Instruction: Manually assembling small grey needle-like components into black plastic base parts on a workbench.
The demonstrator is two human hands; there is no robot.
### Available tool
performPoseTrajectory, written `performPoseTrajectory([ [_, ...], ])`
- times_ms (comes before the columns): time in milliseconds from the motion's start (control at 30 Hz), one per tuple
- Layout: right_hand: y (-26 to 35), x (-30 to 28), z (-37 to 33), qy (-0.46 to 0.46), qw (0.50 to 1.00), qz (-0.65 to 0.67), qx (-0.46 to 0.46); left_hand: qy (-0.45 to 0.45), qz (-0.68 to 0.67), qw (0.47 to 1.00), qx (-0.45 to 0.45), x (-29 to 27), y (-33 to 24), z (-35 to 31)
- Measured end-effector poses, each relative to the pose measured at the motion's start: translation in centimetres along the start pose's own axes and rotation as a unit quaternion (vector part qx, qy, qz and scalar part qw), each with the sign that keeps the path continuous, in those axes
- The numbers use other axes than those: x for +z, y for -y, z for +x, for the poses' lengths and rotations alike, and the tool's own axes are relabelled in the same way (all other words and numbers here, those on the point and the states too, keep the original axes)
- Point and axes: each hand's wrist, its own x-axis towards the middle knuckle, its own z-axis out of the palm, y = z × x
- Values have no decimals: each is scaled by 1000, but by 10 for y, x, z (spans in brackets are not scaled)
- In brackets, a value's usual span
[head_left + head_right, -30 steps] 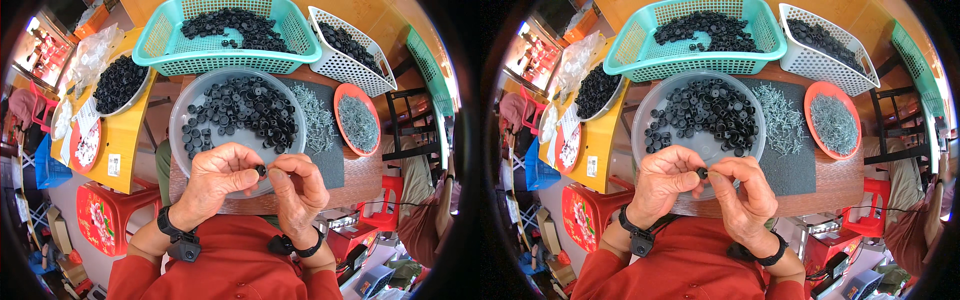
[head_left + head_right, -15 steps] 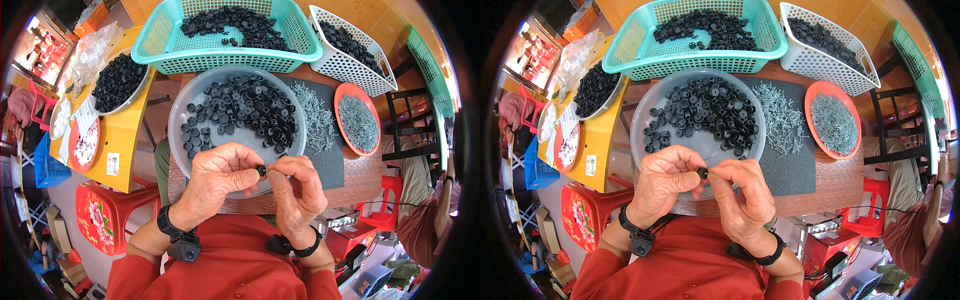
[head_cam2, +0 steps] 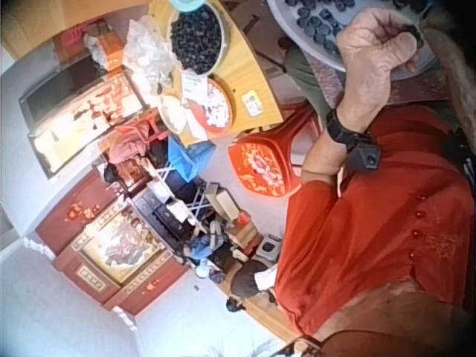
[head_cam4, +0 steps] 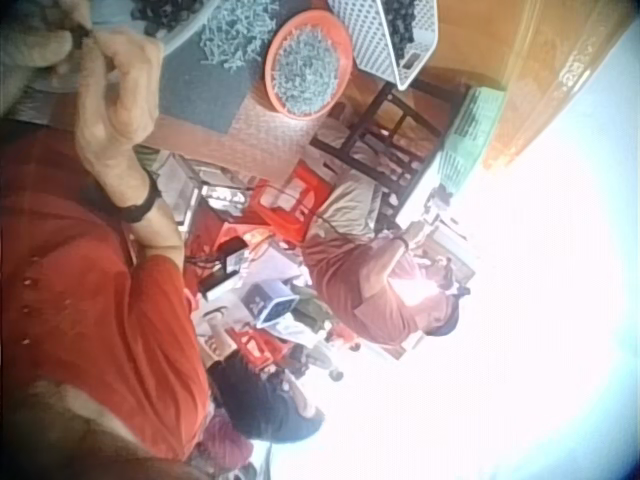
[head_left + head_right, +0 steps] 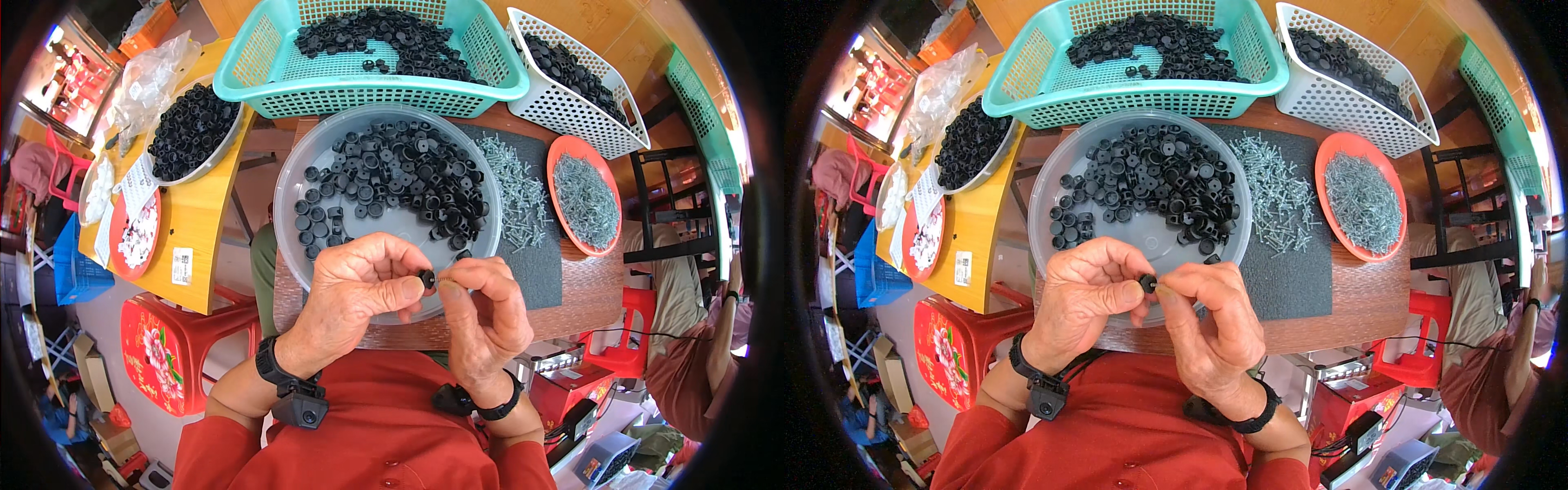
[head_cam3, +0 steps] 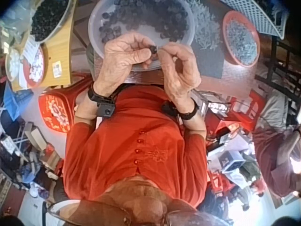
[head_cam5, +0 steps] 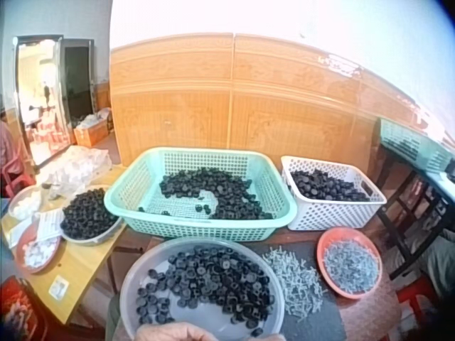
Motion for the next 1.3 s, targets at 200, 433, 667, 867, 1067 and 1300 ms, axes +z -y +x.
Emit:
performPoseTrajectory([
  [200,-1,3,-1,-14,1000,18,11,-3,-7,1000,-1,1,1,1],
  [433,-4,1,-1,-9,1000,2,-5,-2,-12,1000,-5,0,2,2],
  [667,-2,2,-2,-10,1000,-15,-11,-7,-6,1000,-2,0,2,1],
  [867,-3,3,-1,-8,997,-62,-55,-7,10,1000,3,0,2,0],
  [1067,-5,3,-1,-5,998,-43,-43,-11,4,1000,7,2,3,3],
  [1300,1,-2,2,35,991,-112,-70,-17,23,1000,0,4,1,3],
])
